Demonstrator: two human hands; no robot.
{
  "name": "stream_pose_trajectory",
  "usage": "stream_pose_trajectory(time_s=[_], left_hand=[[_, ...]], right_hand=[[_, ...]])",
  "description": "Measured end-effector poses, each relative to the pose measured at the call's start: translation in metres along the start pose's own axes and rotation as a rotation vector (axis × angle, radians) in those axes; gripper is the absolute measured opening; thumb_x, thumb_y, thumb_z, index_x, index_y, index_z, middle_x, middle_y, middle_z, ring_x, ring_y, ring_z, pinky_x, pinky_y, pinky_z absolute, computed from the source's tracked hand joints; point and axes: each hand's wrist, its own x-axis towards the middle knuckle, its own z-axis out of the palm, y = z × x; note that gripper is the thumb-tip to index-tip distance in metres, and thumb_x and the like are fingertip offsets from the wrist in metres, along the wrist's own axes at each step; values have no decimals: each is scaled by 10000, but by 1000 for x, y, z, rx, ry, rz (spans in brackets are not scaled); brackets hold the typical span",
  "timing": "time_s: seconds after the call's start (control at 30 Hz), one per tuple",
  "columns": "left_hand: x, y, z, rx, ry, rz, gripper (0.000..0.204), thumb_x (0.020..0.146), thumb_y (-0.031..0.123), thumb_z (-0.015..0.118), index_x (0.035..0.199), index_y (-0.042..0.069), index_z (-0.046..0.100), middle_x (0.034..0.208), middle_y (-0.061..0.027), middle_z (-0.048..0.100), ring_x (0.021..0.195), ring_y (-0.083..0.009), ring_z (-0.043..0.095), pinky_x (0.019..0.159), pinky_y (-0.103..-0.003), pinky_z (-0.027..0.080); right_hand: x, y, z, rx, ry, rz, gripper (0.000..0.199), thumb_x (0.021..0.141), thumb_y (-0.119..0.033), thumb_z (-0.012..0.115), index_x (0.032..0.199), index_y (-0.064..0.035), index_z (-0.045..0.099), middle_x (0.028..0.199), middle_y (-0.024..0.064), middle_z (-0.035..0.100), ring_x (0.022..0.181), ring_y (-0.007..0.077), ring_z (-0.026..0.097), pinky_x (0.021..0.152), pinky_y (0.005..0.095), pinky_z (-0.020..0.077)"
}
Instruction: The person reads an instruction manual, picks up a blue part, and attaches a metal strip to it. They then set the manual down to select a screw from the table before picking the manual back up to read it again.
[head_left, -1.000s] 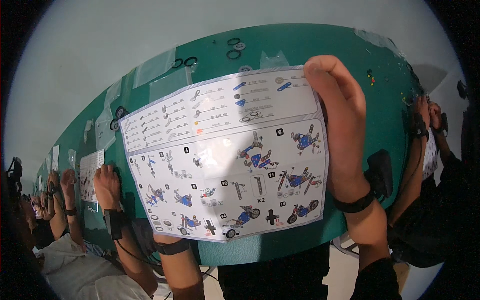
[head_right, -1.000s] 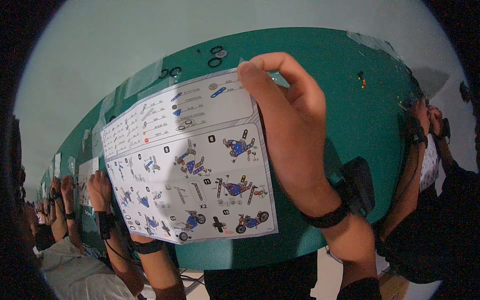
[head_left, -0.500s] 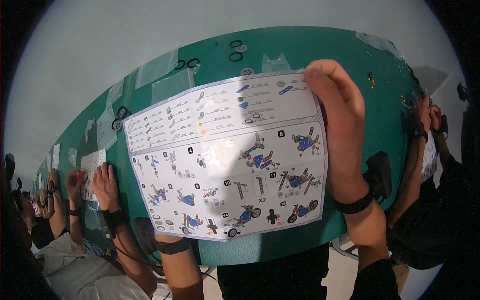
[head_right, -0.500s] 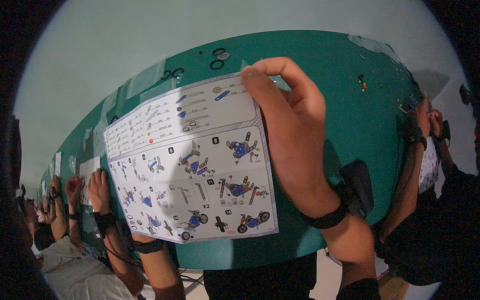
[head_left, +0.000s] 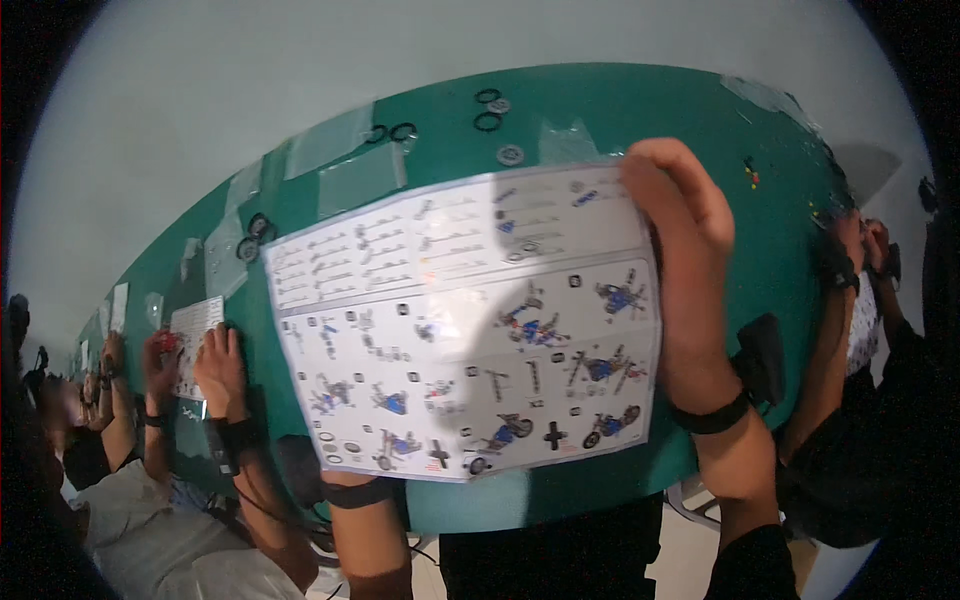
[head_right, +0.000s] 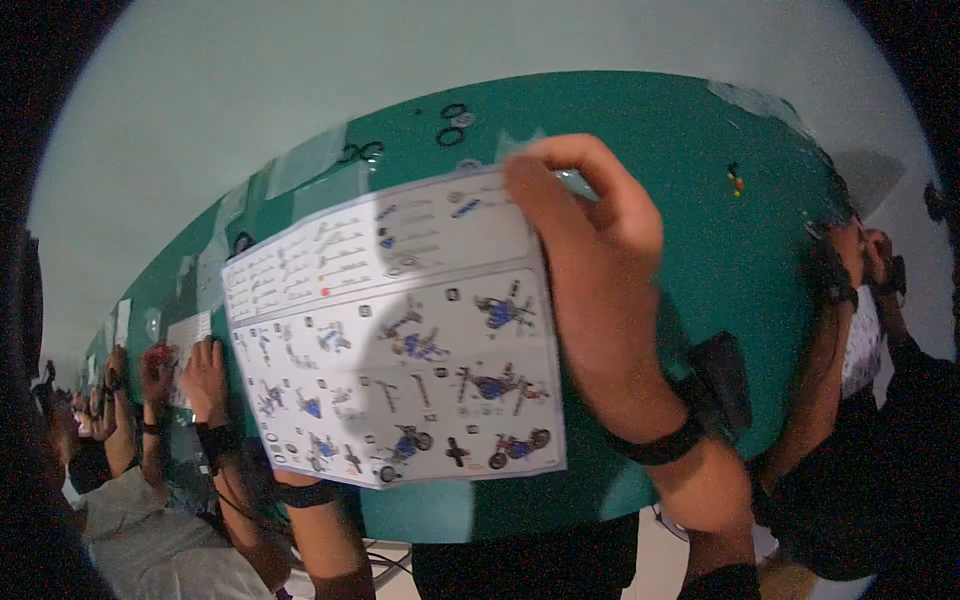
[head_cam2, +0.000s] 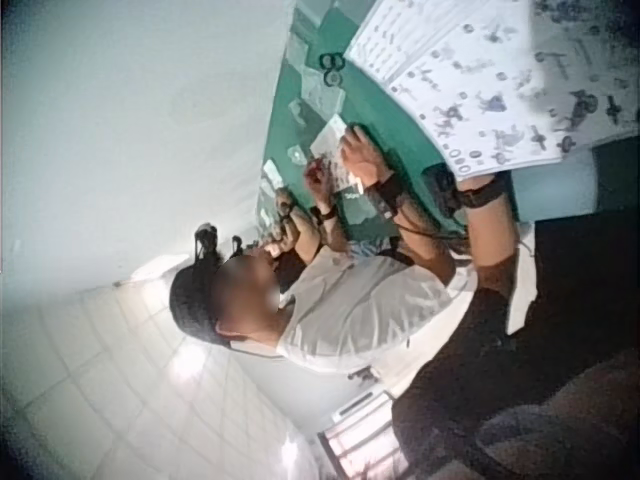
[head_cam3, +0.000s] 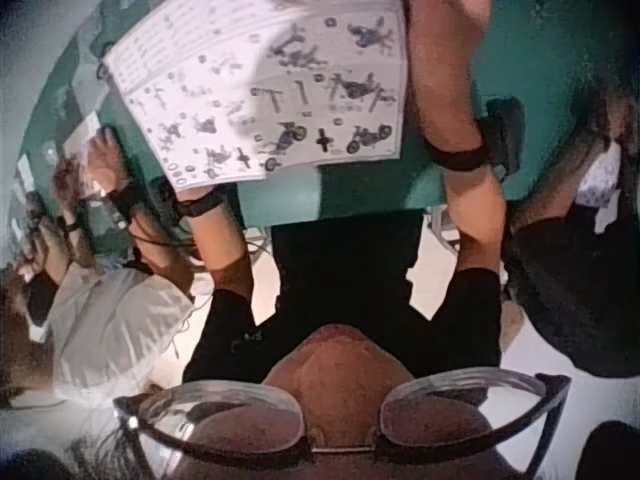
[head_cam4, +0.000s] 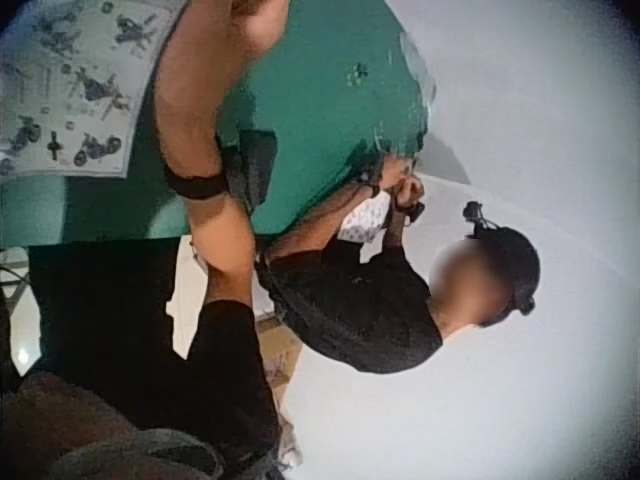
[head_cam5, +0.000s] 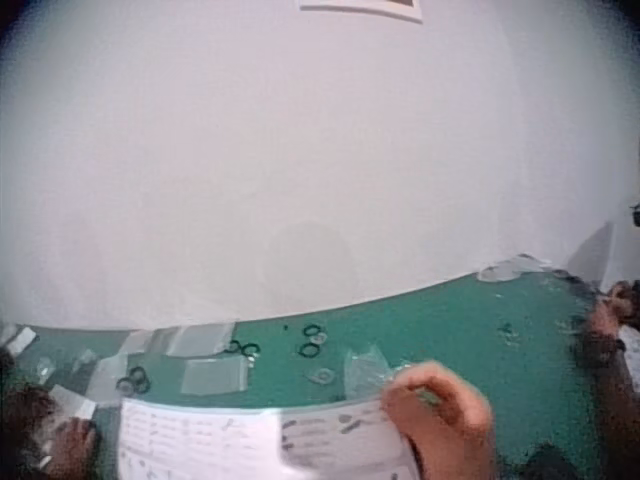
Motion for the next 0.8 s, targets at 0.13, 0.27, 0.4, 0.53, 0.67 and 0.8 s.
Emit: stream_pose_trajectory(time_s=[0.13, 0.27, 0.4, 0.53, 0.67, 0.8], left_hand=[[10, -9, 7, 2, -10, -28, 408, 989, 314, 560, 1278, 26, 560, 1173, -108, 630, 1047, -173, 625, 925, -309, 505], [16, -6, 17, 19, -27, -37, 404, 986, 312, 566, 1270, 24, 567, 1162, -108, 635, 1037, -171, 630, 919, -306, 508], [23, -2, 29, 46, -53, -42, 400, 983, 309, 573, 1262, 22, 574, 1150, -108, 641, 1027, -168, 634, 913, -303, 511], [40, 12, 48, 176, -110, -10, 397, 981, 307, 579, 1254, 20, 581, 1139, -107, 646, 1017, -166, 639, 907, -300, 514], [69, 12, 64, 603, -49, 212, 340, 931, 270, 651, 1140, 3, 623, 1018, -81, 653, 917, -135, 644, 846, -265, 523], [73, 17, 68, 692, -12, 315, 274, 868, 214, 743, 998, -17, 675, 925, -69, 662, 839, -109, 641, 790, -243, 528]], right_hand=[[1, -1, -3, 39, -23, 103, 102, 991, -151, 589, 993, -49, 581, 760, -7, 636, 595, 8, 547, 505, 161, 403], [10, 14, -7, -42, -34, 61, 89, 993, -138, 587, 998, -51, 568, 743, -12, 631, 587, -7, 521, 498, 160, 377], [12, 21, -6, -160, -97, -51, 60, 994, -107, 580, 987, -51, 559, 760, -36, 580, 639, -12, 488, 530, 168, 373], [8, 27, -3, -495, -14, -360, 78, 1001, -105, 560, 970, -37, 538, 767, -37, 496, 674, 17, 445, 566, 187, 370], [6, 36, -12, -609, -59, -587, 102, 1000, -115, 553, 951, -30, 528, 778, -11, 478, 676, 47, 428, 575, 213, 366], [1, 32, -6, -618, -77, -451, 118, 996, -131, 545, 933, -33, 523, 791, 9, 465, 695, 74, 416, 591, 250, 364]])
